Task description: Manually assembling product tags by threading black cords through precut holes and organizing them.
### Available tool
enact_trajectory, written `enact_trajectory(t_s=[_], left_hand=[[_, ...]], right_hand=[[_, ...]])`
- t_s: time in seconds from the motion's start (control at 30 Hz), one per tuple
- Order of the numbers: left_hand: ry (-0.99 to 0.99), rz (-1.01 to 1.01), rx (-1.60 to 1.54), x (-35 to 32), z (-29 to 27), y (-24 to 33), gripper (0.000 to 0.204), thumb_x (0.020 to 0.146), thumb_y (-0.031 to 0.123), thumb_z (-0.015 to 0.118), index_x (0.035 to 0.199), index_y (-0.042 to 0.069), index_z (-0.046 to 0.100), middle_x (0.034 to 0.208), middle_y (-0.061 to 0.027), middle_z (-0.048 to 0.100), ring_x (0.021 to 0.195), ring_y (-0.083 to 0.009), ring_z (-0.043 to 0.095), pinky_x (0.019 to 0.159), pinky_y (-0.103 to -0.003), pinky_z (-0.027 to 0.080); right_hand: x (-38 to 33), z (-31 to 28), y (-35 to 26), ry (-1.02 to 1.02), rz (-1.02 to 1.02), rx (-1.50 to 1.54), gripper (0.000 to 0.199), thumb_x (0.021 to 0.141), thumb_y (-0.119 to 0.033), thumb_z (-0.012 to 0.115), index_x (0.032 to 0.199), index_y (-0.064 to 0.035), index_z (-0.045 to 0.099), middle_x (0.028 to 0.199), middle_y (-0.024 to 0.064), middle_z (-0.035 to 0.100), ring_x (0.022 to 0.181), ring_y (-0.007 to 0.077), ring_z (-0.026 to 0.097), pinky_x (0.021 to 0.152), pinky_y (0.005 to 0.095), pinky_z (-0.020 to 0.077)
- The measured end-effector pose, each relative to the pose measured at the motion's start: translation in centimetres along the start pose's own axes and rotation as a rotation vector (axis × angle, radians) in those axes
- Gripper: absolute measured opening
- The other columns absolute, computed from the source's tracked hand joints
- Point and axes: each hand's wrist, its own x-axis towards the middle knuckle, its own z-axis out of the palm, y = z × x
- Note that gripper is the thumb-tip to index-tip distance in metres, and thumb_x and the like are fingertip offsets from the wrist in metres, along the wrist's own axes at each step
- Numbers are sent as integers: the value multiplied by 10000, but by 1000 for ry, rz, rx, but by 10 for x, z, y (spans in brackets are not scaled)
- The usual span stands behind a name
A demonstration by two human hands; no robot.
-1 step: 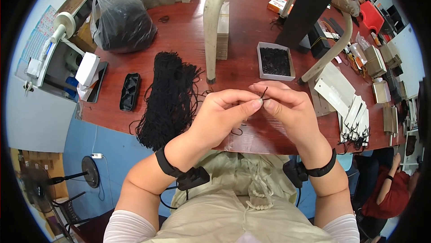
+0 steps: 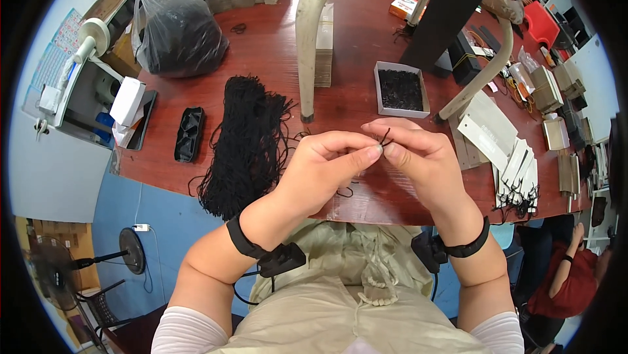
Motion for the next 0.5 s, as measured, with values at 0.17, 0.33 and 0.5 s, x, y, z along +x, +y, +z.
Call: enact_trajectory(t_s=[0.17,0.33,0.5], left_hand=[[-3,19,6,2,2,1,152,879,90,639,1001,4,668,747,43,572,641,-16,457,536,-184,364],[-19,42,22,2,2,2,149,873,74,642,993,-8,671,815,12,619,717,-37,512,619,-198,424],[-135,70,138,1,7,8,87,856,50,640,912,-6,676,769,-9,590,613,-52,458,513,-212,335]], right_hand=[[3,0,-2,-5,-22,-11,247,831,-15,648,1074,27,656,1064,101,623,973,166,583,850,278,474],[4,-2,3,-27,-53,61,171,813,2,657,980,30,677,1030,111,626,942,173,591,829,292,484],[3,-7,14,-127,-34,459,82,780,25,677,862,16,678,975,114,620,903,169,586,793,287,485]])
